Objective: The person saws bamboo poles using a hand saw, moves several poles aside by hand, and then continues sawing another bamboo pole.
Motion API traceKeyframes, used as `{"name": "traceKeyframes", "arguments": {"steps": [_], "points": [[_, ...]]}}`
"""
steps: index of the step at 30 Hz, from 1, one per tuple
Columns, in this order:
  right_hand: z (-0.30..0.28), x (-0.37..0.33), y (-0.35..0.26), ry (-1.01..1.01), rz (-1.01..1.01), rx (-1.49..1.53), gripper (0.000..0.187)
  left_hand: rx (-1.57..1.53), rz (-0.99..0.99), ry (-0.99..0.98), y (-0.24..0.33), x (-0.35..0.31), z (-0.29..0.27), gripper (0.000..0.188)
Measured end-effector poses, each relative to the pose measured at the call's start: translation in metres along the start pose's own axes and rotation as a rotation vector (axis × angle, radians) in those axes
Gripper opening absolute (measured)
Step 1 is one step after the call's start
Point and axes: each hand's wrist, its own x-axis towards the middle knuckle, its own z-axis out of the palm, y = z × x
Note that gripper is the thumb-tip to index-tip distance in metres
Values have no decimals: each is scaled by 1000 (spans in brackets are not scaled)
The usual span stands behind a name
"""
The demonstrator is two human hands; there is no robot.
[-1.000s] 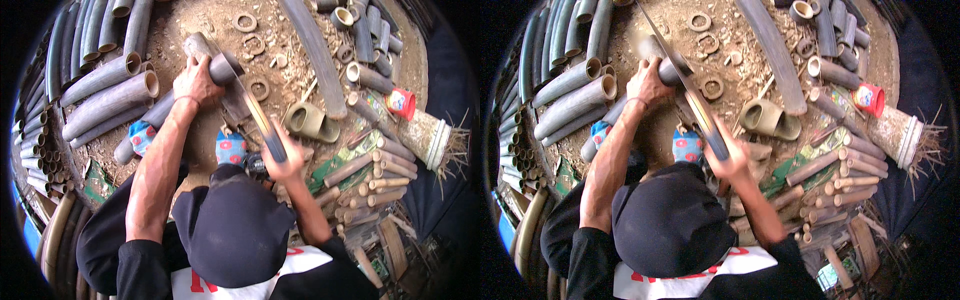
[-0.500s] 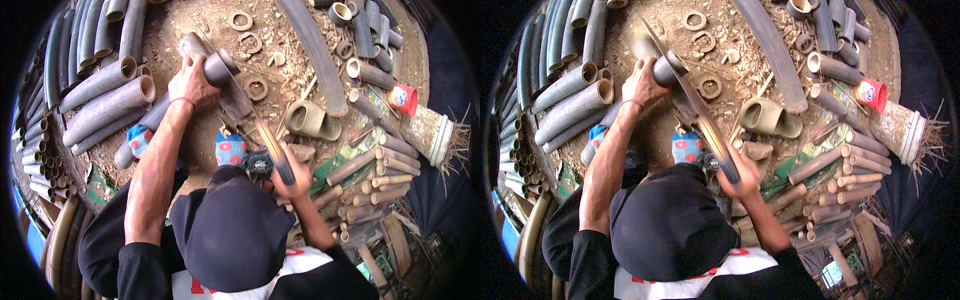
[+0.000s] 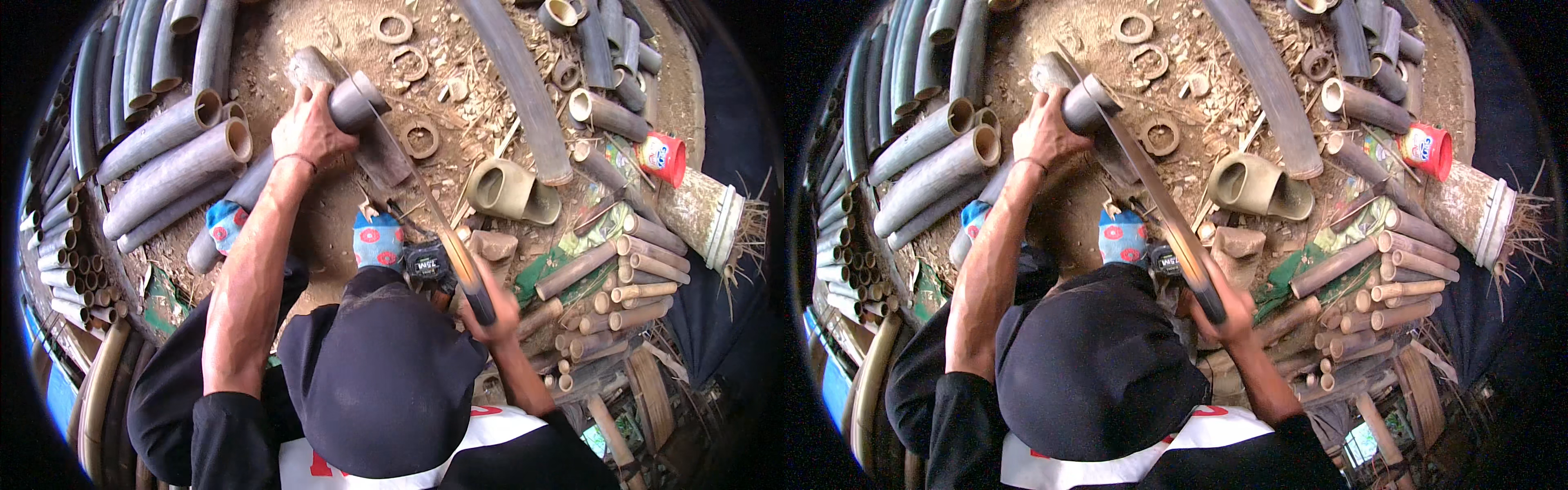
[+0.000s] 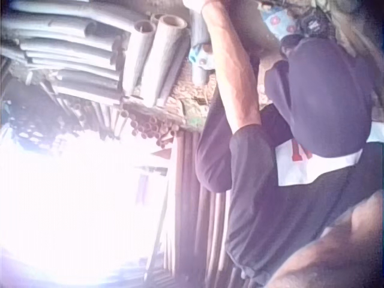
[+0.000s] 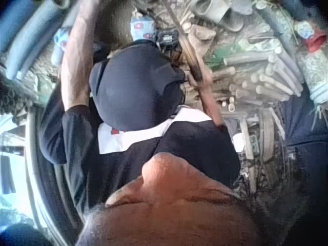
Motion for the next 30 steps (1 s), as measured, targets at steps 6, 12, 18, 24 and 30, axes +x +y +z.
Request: {"name": "traceKeyframes", "arguments": {"steps": [6,12,18,24,30], "points": [[9,4,26,52,-97,-39,59,-14,24,17,3,1,10,80],[58,112,7,130,-91,183,63,-24,-14,-19,1,3,7,83],[-49,-71,-2,-50,-13,-8,60,4,2,3,-9,1,9,82],[60,121,18,170,-122,148,64,-16,11,-7,12,1,9,80],[7,29,16,126,-132,0,56,24,114,185,-7,3,18,81]]}}
